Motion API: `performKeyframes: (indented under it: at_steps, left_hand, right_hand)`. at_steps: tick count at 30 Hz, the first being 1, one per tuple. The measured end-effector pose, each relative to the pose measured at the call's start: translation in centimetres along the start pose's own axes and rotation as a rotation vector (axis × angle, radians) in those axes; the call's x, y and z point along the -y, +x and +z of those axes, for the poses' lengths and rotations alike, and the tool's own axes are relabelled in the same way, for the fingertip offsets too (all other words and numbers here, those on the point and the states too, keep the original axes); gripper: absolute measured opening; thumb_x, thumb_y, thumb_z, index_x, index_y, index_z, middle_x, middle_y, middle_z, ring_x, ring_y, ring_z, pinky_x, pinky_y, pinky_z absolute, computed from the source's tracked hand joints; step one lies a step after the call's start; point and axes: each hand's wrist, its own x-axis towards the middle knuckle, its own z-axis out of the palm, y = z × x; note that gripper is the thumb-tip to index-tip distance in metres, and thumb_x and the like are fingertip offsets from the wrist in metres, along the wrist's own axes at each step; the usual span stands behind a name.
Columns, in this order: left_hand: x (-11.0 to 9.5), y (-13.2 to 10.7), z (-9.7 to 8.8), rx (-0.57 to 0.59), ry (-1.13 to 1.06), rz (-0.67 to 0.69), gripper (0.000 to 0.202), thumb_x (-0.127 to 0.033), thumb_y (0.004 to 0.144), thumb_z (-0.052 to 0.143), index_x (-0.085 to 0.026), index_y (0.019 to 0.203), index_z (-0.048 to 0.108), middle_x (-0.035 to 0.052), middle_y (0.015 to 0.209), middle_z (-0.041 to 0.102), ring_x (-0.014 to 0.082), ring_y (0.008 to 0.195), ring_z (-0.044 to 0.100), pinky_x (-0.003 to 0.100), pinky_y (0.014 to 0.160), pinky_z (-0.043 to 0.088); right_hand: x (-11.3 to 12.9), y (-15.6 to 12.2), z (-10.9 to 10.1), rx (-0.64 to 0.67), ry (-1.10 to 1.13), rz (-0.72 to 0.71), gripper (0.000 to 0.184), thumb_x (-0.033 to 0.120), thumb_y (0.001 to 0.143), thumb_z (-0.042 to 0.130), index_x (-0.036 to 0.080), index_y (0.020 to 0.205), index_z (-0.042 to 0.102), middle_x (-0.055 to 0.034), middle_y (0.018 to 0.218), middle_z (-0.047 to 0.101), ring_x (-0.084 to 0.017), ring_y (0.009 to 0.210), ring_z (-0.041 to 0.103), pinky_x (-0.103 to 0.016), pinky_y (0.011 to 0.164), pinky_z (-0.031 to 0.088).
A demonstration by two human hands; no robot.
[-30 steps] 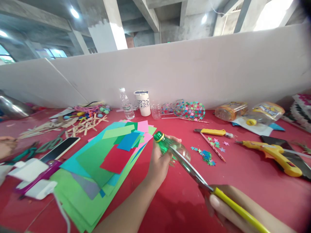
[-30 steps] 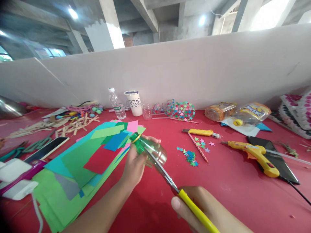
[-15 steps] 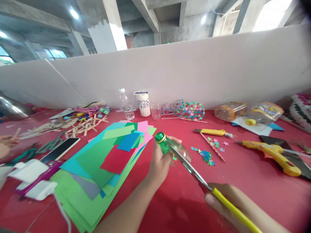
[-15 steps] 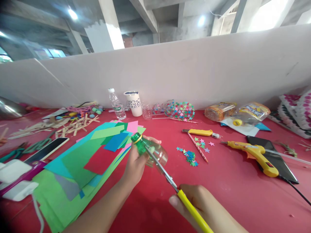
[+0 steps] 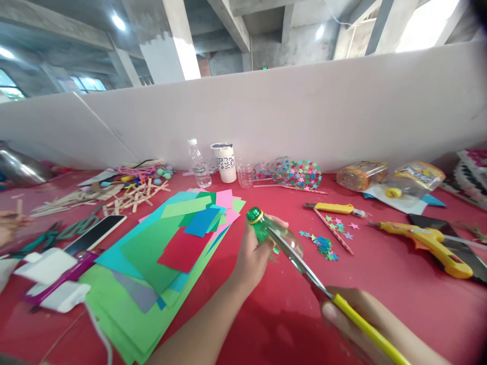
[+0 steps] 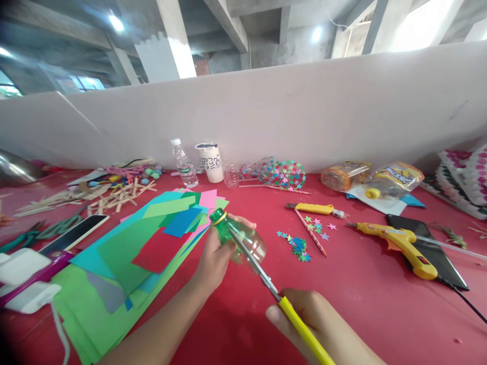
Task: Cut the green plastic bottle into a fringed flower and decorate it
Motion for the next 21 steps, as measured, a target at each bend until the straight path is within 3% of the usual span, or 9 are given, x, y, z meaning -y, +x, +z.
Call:
performKeyframes:
  at_steps: [3,11,17,21]
  left_hand:
    - [0.0,0.04,0.01,-0.01,0.012,0.004,0.017,-0.031,0.088,0.058,-0.023,0.103,0.056,0.0051,0.107,0.065,0.0178,0.092,0.063,0.03,0.081,0.048]
    - [-0.11,0.14,0.03,-0.002,0.039,0.023,0.021,-0.035,0.088,0.057,-0.021,0.103,0.054,0.0065,0.104,0.065,0.0177,0.086,0.063,0.027,0.068,0.049]
    - [0.28,0.04,-0.29,0.012,0.077,0.029,0.02,-0.033,0.087,0.059,-0.023,0.105,0.056,0.0061,0.11,0.063,0.0198,0.1,0.059,0.034,0.092,0.043]
    - [0.34,-0.06,-0.34,0.007,0.125,0.051,0.017,-0.031,0.088,0.056,-0.024,0.104,0.057,0.0048,0.104,0.064,0.0155,0.08,0.058,0.029,0.077,0.046]
  right_hand:
    - [-0.04,-0.03,0.03,0.042,0.013,0.012,0.061,0.081,0.074,0.042,0.02,0.065,0.04,0.0069,0.051,0.04,-0.004,0.038,0.034,-0.016,0.033,0.025]
    - [0.37,-0.22,-0.08,0.025,0.023,0.057,0.063,0.084,0.07,0.043,0.021,0.064,0.039,0.0075,0.05,0.037,-0.004,0.038,0.032,-0.017,0.033,0.026]
    - [0.67,-0.16,-0.4,0.019,0.032,0.038,0.071,0.091,0.062,0.039,0.02,0.067,0.045,0.0071,0.052,0.04,-0.004,0.04,0.035,-0.016,0.035,0.027]
    - [0.48,-0.19,-0.31,0.027,0.069,0.093,0.072,0.091,0.061,0.04,0.02,0.07,0.049,0.0077,0.051,0.038,-0.004,0.038,0.033,-0.016,0.033,0.026]
